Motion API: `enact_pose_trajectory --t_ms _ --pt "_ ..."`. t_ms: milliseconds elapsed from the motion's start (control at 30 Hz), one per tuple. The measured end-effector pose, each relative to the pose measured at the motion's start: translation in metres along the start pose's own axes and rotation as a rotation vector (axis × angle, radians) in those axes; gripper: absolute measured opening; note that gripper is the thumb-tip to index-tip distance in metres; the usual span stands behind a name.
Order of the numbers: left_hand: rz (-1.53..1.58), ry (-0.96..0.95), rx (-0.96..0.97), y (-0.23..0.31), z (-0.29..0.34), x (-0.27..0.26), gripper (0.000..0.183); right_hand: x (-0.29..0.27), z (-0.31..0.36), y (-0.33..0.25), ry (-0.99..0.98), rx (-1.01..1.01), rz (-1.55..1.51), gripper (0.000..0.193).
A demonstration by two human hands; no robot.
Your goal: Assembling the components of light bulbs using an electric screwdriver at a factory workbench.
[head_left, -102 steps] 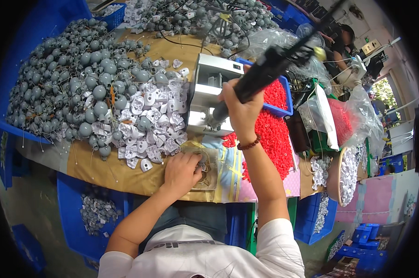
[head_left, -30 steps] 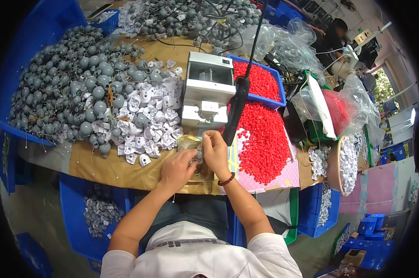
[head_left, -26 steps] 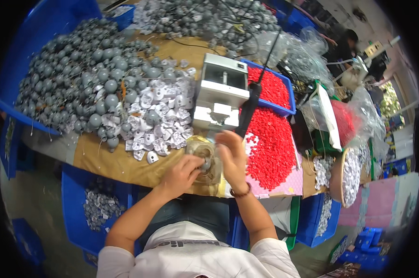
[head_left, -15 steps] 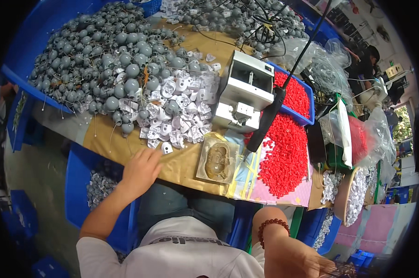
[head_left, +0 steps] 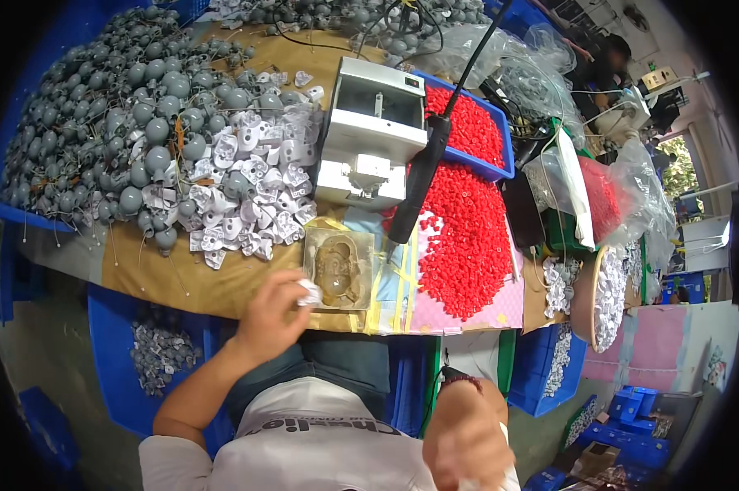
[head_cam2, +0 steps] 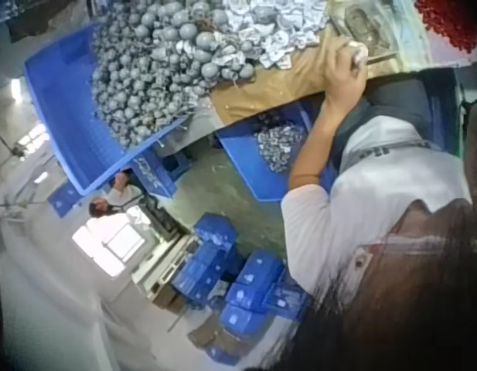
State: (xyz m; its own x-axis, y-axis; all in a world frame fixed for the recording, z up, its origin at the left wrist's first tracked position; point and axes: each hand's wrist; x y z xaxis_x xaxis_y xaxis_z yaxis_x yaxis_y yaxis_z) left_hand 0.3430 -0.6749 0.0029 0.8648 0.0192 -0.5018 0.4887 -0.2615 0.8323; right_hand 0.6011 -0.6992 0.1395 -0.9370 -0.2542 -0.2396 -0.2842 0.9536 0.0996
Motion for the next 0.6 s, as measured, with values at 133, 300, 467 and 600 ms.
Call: enact_pose_trajectory --t_ms 133,300,467,600 --pt "-0.100 -0.057 0.146 0.011 -0.029 0.029 0.027 -0.047 0.057 -0.001 -0.719 0.656 0.528 0.025" --pt "-0.264 -0.031 0.032 0.001 -0.044 0.045 0.022 -0.081 0.128 0.006 -1.155 0.828 0.596 0.031" --pt "-0.273 0.010 0.068 -0.001 -0.046 0.048 0.029 -0.091 0.156 0.008 -1.173 0.812 0.483 0.027" --pt "-0.368 -0.011 0.134 0.003 -0.048 0.041 0.028 -0.094 0.162 0.017 -1.181 0.762 0.443 0.025"
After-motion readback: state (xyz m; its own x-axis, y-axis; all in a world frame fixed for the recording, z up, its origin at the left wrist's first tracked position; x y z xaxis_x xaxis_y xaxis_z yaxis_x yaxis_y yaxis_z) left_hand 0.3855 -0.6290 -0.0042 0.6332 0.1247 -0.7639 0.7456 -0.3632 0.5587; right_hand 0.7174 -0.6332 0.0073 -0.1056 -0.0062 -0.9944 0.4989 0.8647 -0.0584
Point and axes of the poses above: each hand's wrist, its own z-axis away from the middle knuckle, its own x-axis out of the palm, y = z × x, and after that the axes turned 9 degrees about -x, right-handed
